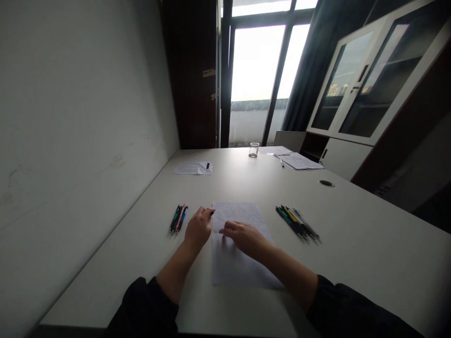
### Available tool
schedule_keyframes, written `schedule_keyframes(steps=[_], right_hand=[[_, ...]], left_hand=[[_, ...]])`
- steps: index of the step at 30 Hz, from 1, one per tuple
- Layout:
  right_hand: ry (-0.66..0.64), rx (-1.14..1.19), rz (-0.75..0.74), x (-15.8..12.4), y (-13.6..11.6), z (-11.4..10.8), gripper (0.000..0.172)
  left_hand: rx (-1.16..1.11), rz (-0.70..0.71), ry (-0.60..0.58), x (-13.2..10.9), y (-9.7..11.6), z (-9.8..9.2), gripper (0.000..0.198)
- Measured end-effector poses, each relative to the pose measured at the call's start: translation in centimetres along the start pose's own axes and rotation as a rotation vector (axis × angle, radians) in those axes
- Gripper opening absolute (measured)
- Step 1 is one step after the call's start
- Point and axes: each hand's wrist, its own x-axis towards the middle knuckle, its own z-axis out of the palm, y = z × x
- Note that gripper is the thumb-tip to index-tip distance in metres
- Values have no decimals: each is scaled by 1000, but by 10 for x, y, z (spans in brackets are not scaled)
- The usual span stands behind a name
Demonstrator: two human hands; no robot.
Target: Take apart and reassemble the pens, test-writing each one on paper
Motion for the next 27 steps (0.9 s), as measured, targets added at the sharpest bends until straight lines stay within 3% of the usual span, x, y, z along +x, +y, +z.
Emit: schedule_keyframes(steps=[6,12,17,27], right_hand=[[173,166,152,-3,13,-1,20],[378,373,295,-4,25,7,21],[373,521,297,-3,25,12,22],[352,572,317,-3,24,10,21]], left_hand=[[-145,36,4,0,0,2,22],[-300,191,-53,-2,9,-2,16],[-328,259,-105,-3,15,-6,14],[-332,286,-139,-4,15,-7,15]])
